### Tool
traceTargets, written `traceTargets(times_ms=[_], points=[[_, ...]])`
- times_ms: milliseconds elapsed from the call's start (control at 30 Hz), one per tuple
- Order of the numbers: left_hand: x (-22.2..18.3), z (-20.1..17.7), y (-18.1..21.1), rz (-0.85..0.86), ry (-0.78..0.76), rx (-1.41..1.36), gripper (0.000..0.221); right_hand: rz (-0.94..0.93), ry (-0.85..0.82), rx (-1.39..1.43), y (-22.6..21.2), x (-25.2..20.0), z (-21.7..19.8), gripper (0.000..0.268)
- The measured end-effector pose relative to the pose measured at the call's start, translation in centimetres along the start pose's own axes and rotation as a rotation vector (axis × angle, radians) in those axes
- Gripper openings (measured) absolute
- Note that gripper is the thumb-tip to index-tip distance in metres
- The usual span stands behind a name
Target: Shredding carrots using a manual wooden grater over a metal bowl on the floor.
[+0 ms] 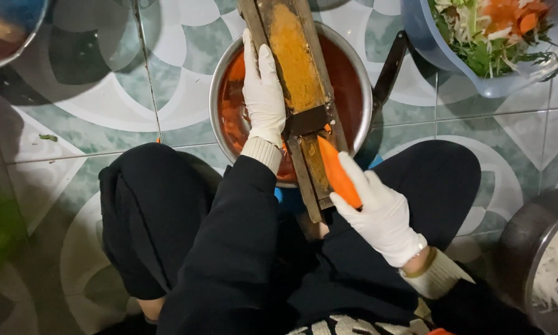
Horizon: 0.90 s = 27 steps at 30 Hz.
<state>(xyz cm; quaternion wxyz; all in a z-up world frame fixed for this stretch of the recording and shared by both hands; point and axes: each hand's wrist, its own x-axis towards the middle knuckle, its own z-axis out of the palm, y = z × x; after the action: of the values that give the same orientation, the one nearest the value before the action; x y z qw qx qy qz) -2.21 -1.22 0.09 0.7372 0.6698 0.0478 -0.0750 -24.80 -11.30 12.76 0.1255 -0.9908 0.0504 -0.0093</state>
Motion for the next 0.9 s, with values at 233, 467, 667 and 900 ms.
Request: traceTargets(times_ms=[233,467,667,900], points=[[-0.3,0.0,-0.2,0.000,0.002,0.058,0.060,-0.006,0.030,-0.182,1.6,10.9,3.4,0.076],[-0.1,-0.2,1.1,-0.067,0.012,0.087,0.061,0.017,-0.038,-0.047,0.1,3.0,0.4,0.073],[0.0,-0.1,-0.1,-0.036,-0.014,0.136,0.060,-0.100,0.113,-0.148,0.4,5.9,2.6,0.068],[-0.3,0.3,1.3,-0.071,0.003,0.058,0.062,-0.007,0.012,-0.090,0.0,8.4,2.2,0.070]])
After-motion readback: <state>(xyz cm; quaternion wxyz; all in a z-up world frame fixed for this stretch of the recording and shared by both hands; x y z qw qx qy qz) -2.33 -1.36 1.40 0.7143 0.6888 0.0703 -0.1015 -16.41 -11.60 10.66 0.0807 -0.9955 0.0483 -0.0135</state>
